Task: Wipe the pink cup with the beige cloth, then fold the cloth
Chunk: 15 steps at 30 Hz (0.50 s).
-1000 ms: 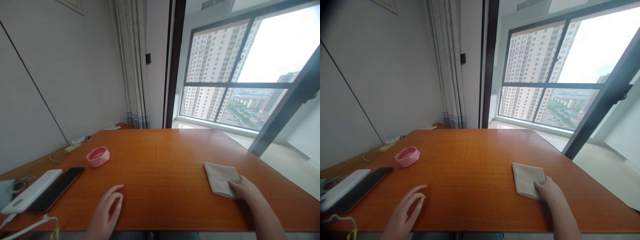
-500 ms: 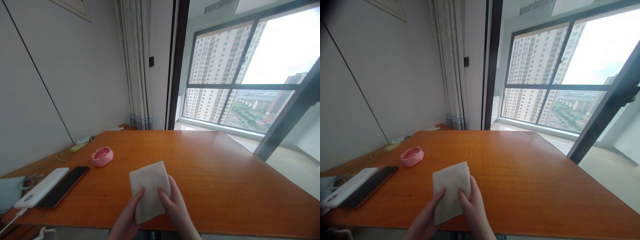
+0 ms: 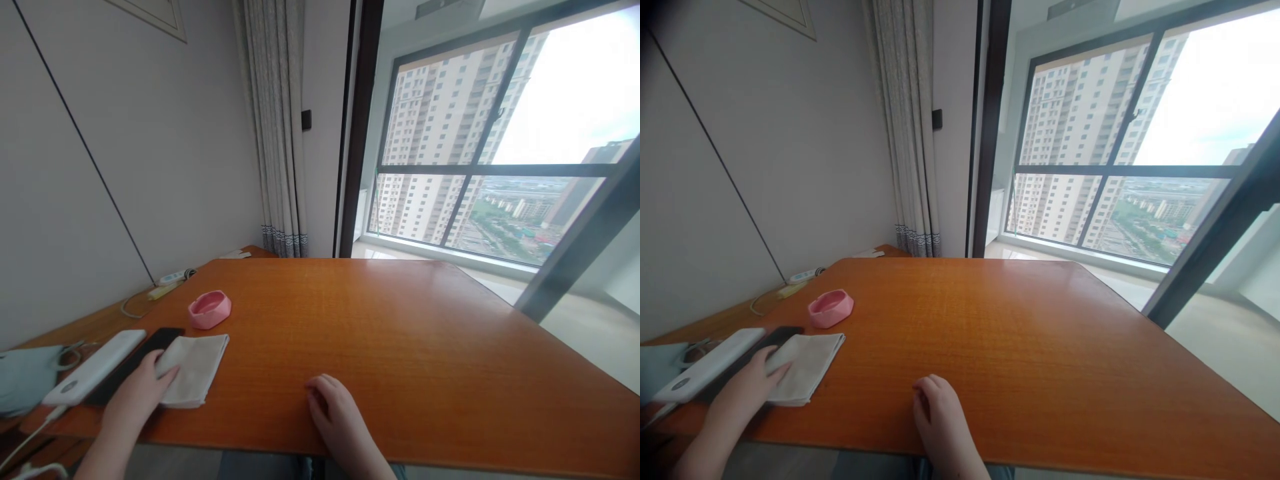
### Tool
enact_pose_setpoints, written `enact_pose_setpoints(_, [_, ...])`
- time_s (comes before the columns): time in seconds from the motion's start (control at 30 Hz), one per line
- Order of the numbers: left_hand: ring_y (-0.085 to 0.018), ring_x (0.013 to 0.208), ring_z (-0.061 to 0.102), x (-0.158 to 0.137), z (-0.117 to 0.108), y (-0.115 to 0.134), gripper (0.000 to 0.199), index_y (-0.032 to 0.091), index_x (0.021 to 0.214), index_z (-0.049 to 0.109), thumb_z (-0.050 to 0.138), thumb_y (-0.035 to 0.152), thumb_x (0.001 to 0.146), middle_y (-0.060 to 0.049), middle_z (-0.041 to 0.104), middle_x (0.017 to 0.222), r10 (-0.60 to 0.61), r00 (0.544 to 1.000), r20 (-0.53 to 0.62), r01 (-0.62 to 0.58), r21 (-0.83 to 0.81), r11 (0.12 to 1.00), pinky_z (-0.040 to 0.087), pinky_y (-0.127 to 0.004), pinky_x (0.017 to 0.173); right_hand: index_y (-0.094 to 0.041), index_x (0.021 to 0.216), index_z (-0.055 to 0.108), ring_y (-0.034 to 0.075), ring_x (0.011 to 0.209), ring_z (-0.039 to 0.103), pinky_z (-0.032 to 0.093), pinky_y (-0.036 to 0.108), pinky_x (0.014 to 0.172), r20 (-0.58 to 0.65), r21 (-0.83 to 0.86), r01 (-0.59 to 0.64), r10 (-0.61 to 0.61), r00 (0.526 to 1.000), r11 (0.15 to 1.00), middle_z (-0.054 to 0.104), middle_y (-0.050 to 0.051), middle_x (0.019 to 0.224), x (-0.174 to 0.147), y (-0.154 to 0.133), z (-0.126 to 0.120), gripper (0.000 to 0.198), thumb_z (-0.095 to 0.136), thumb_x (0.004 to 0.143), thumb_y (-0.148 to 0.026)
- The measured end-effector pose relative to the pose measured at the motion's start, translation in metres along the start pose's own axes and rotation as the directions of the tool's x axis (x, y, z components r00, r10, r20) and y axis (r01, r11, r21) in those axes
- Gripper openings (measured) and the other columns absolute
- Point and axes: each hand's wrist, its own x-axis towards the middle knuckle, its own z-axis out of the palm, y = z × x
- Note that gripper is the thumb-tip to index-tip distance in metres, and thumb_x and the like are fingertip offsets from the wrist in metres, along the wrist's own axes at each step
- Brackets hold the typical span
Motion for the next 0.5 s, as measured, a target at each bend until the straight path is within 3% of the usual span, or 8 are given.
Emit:
enact_pose_setpoints(0.13, [-0.029, 0.097, 0.060, -0.005, 0.009, -0.002, 0.051, 0.006, 0.125, 0.042, 0.032, 0.039, 0.087, -0.021, 0.061, 0.110, 0.095, 0.987, -0.129, -0.070, 0.185, 0.980, 0.044, -0.036, 0.081, -0.021, 0.090, 0.062, 0.018, 0.086, 0.058, 0.045, 0.028, 0.079, -0.006, -0.015, 0.022, -0.022, 1.000, 1.000, 0.062, 0.005, 0.089, -0.001, -0.002, 0.000, 0.018, 0.045, 0.084, -0.017])
enact_pose_setpoints(0.37, [-0.023, 0.085, 0.061, -0.003, 0.007, 0.011, 0.042, 0.009, 0.117, 0.052, 0.029, 0.030, 0.089, -0.015, 0.063, 0.104, 0.114, 0.969, -0.219, -0.053, 0.267, 0.962, 0.046, -0.030, 0.071, -0.022, 0.089, 0.061, 0.018, 0.086, 0.057, 0.045, 0.028, 0.078, 0.008, -0.021, 0.026, -0.026, 1.000, 0.999, 0.062, 0.004, 0.088, -0.001, -0.001, -0.001, 0.018, 0.046, 0.083, -0.015])
enact_pose_setpoints(0.5, [-0.034, 0.106, 0.053, -0.010, -0.001, 0.025, 0.040, 0.018, 0.120, 0.053, 0.038, 0.030, 0.086, -0.016, 0.050, 0.127, 0.135, 0.928, -0.347, -0.008, 0.345, 0.939, 0.047, -0.042, 0.073, -0.022, 0.088, 0.061, 0.017, 0.085, 0.058, 0.045, 0.027, 0.078, 0.009, -0.030, 0.029, -0.028, 1.000, 0.999, 0.062, 0.003, 0.087, -0.001, 0.000, 0.001, 0.018, 0.046, 0.082, -0.014])
